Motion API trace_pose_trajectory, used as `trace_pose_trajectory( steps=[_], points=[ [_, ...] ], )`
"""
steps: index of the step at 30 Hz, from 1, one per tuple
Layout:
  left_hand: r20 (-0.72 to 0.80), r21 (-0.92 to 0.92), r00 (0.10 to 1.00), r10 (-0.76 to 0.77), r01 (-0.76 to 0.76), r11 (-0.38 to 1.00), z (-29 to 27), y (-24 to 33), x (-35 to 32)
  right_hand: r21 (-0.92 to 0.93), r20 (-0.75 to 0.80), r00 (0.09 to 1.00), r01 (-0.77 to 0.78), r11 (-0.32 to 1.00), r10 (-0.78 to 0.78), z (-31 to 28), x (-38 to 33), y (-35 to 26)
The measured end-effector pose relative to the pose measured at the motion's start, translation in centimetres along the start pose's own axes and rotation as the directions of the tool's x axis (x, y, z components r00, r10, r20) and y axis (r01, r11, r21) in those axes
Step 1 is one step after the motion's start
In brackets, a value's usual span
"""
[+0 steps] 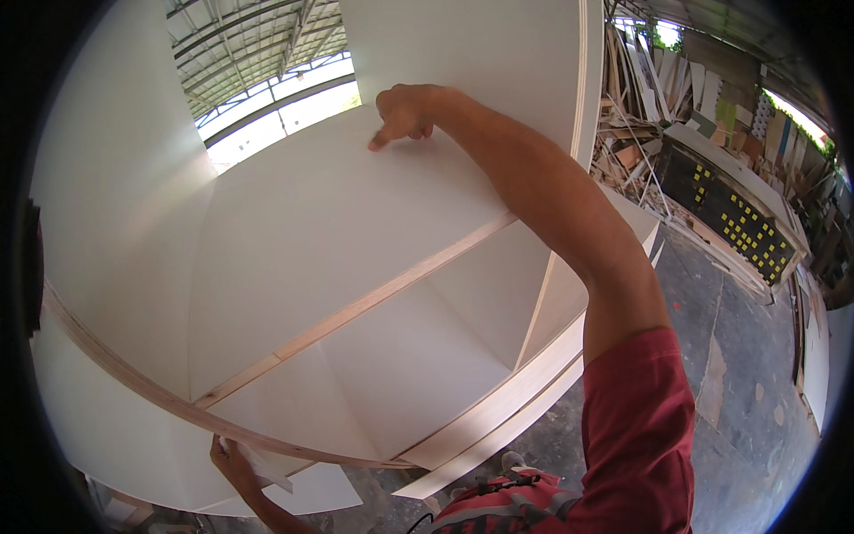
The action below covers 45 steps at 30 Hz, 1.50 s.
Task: The person peels off pieces of protective plastic film from a large white wooden shelf unit and wipes the interior surfaces with a white cloth.
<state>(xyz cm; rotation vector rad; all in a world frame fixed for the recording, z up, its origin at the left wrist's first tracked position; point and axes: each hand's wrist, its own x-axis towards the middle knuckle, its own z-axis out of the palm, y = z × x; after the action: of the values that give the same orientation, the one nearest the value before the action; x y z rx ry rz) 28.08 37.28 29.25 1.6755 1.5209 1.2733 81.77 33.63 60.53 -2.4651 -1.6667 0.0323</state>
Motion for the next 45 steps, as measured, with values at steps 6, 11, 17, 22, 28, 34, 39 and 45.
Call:
trace_pose_trajectory(
  steps=[6, 11, 17, 22, 28, 34, 39, 45],
  points=[
    [-0.124, 0.025, 0.991, 0.045, -0.042, 0.999, 0.8, -1.0, 0.3, -0.063, -0.032, 0.990, 0.137, 0.989, -0.139, 1.3, 2.6, 2.5],
    [-0.068, -0.005, 0.991, 0.116, -0.117, 0.993, 0.4, -0.9, 0.4, -0.325, -0.171, 0.975, 0.077, 0.943, -0.139, 1.0, 1.6, 1.4],
    [-0.046, -0.002, 0.991, 0.126, -0.126, 0.992, 0.6, 0.2, 0.2, -0.446, -0.341, 0.938, -0.100, 0.890, -0.066, -0.8, 0.4, 1.5],
    [-0.076, -0.035, 0.993, 0.094, -0.097, 0.995, 0.9, 0.4, 0.0, -0.545, -0.434, 0.889, -0.128, 0.828, -0.148, -0.8, 0.6, 2.0],
    [-0.093, -0.040, 0.992, 0.089, -0.094, 0.995, 1.0, -0.1, 0.2, -0.458, -0.668, 0.718, -0.189, 0.869, -0.196, -1.8, -0.2, 1.4],
    [-0.065, -0.034, 0.989, 0.135, -0.138, 0.990, 1.0, 1.0, 0.0, -0.261, -0.625, 0.731, 0.135, 0.956, -0.274, -1.9, 0.8, 1.5],
    [-0.069, -0.095, 0.981, 0.182, -0.188, 0.978, 0.9, 1.5, -0.3, -0.373, -0.473, 0.764, 0.279, 0.885, -0.440, -2.3, -1.6, -0.5],
    [-0.031, -0.067, 0.982, 0.187, -0.189, 0.980, 1.0, 1.3, 0.0, -0.814, -0.210, 0.875, 0.092, 0.574, -0.437, -2.0, -2.6, 3.3]
  ],
)
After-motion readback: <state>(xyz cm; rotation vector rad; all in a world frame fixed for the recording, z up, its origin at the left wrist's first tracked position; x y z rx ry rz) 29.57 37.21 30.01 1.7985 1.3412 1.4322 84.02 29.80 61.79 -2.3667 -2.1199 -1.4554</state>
